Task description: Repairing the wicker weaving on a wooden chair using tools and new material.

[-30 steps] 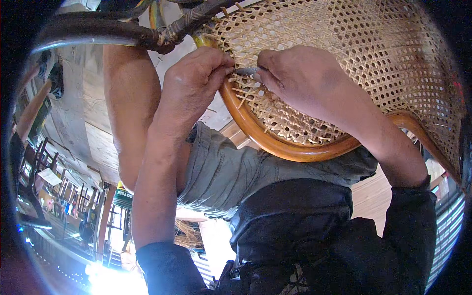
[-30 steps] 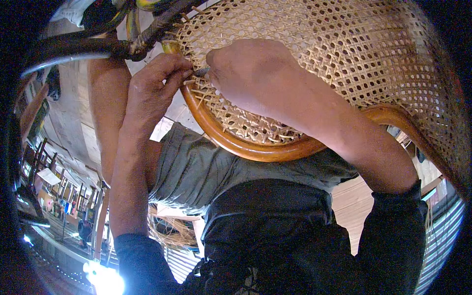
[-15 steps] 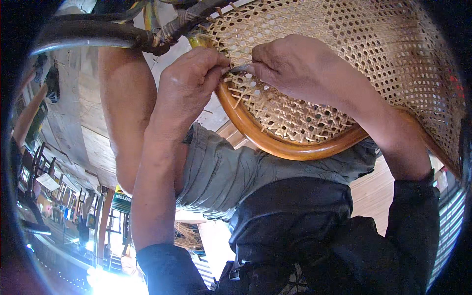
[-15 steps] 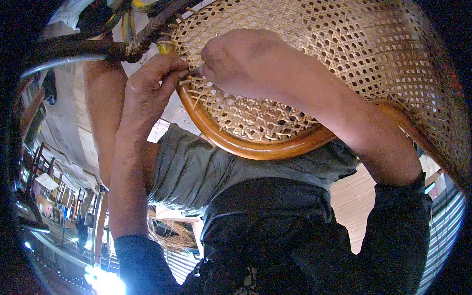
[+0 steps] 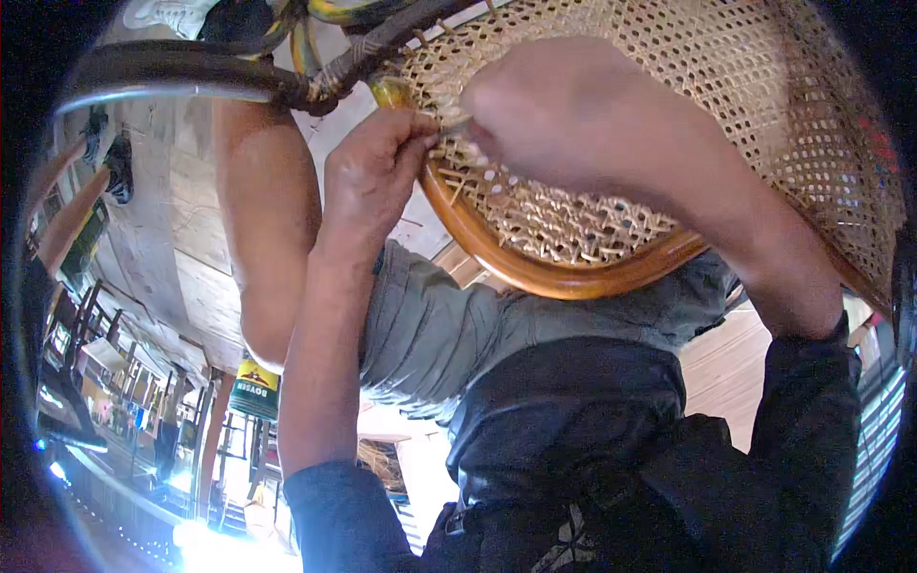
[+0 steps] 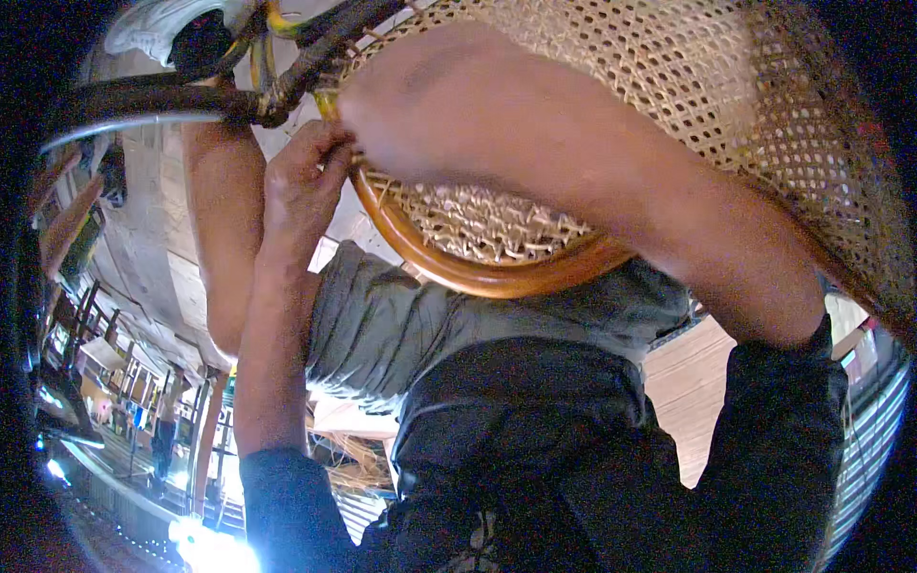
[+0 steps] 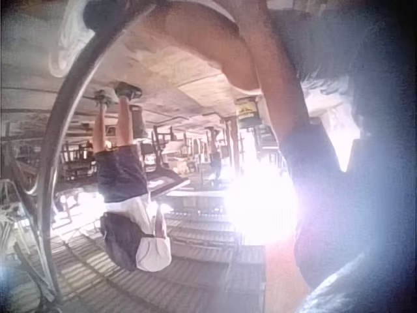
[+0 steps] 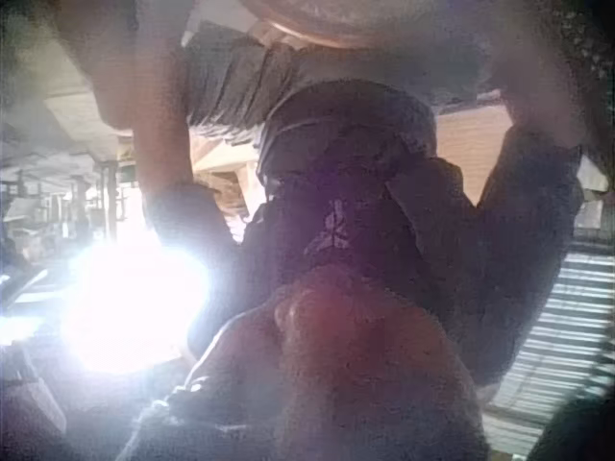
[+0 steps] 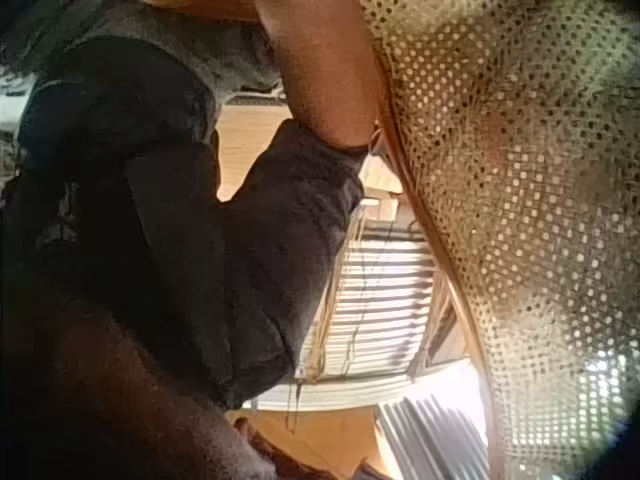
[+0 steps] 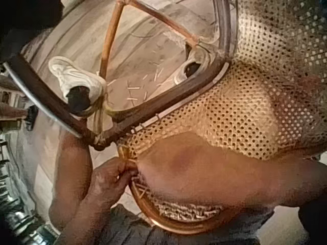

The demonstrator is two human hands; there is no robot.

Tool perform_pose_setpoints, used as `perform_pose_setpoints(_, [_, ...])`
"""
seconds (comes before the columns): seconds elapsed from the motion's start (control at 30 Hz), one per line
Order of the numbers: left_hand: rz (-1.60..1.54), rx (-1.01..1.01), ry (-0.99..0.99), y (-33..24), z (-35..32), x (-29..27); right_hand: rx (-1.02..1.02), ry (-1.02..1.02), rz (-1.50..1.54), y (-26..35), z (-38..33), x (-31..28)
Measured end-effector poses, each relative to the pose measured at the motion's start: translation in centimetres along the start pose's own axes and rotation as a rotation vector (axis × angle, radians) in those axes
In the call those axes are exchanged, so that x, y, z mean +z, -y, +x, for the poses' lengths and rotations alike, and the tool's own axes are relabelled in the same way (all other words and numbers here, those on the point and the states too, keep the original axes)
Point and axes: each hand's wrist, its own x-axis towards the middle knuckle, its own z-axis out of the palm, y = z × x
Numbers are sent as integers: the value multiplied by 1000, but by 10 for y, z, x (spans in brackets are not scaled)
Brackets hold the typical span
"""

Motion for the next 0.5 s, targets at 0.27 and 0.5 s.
perform_pose_setpoints(0.27, [-98, -108, 6, 6, -1, 7, 160, 109, 277, -15, -5, 38])
perform_pose_setpoints(0.5, [-45, -123, 15, 4, -1, 3, 164, 214, 246, -10, 1, 34])
